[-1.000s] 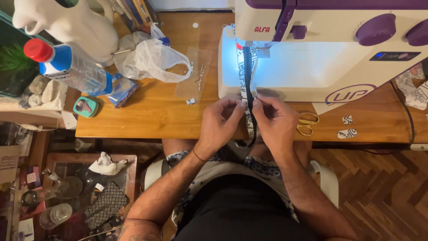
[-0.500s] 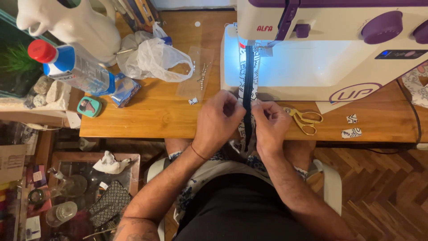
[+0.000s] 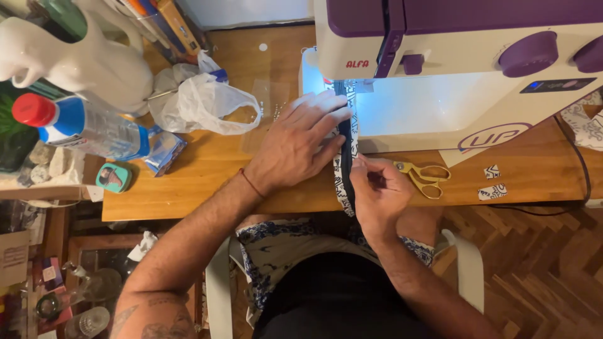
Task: Sew a patterned fabric strap using a sewing machine and trim it with scissors
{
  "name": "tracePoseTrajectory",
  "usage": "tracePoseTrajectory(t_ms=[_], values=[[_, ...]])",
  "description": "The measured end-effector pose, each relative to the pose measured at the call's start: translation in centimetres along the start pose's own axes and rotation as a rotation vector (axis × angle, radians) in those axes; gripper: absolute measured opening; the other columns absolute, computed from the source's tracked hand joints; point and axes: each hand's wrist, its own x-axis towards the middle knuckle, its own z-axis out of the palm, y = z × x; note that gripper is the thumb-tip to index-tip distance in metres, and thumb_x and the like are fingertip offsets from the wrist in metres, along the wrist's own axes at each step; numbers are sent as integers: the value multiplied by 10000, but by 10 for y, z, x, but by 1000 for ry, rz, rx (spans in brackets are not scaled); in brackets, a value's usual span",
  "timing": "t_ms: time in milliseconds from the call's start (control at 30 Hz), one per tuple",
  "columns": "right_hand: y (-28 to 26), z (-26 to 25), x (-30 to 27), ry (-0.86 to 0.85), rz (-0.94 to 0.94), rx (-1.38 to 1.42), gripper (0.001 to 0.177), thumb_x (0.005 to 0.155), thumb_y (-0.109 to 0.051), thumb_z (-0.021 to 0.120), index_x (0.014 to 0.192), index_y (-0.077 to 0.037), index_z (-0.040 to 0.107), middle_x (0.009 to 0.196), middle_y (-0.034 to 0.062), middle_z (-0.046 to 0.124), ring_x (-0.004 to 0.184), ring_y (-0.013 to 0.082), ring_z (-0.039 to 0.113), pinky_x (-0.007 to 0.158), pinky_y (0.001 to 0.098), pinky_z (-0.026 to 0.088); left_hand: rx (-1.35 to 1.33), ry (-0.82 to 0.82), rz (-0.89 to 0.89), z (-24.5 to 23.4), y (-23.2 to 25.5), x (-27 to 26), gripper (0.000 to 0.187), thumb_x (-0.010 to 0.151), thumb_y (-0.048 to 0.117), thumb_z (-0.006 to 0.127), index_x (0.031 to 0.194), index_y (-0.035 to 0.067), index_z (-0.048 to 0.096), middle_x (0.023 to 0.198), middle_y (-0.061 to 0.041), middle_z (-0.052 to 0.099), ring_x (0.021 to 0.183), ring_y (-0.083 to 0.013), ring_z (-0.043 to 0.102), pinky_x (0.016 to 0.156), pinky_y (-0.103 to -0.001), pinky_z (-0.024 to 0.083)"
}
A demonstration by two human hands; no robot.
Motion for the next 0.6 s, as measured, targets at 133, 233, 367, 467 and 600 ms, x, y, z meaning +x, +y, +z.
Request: tracePoseTrajectory(t_ms=[133, 233, 367, 467, 600], values=[[24, -5, -6, -6, 64, -6, 56, 878, 48, 748, 827, 40, 728, 762, 143, 702, 788, 92, 621, 618, 280, 496, -20, -102, -16, 16, -20, -13, 362, 1031, 342, 581, 1328, 160, 682, 1282, -107, 696, 1255, -283, 642, 1104, -449, 448], [28, -7, -8, -20, 97, 19, 65, 896, 35, 734, 835, 26, 715, 789, 124, 697, 788, 87, 612, 627, 256, 479, 34, -129, 37, 16, -26, -14, 386, 1040, 360, 558, 1368, 189, 669, 1367, -67, 672, 1325, -254, 597, 1122, -420, 419], [39, -12, -8, -42, 139, 51, 80, 898, 0, 730, 827, 10, 693, 794, 115, 683, 782, 78, 562, 615, 274, 458, 57, -196, 67, 23, -35, -16, 419, 1075, 415, 447, 1387, 231, 657, 1438, -21, 636, 1376, -241, 534, 1110, -418, 393], [47, -17, -2, -95, 126, 57, 101, 898, -10, 719, 814, 26, 675, 781, 115, 680, 799, 80, 565, 632, 278, 479, 85, -208, 91, 27, -42, -16, 420, 1067, 422, 432, 1376, 246, 656, 1439, -1, 627, 1366, -234, 532, 1101, -414, 385], [-10, -26, 23, -165, -274, -265, 82, 896, -22, 767, 951, 17, 721, 882, 144, 726, 826, 259, 724, 707, 328, 560, 76, -187, 113, 25, -41, -14, 432, 1066, 426, 398, 1348, 259, 679, 1408, 5, 651, 1334, -235, 552, 1087, -420, 382]])
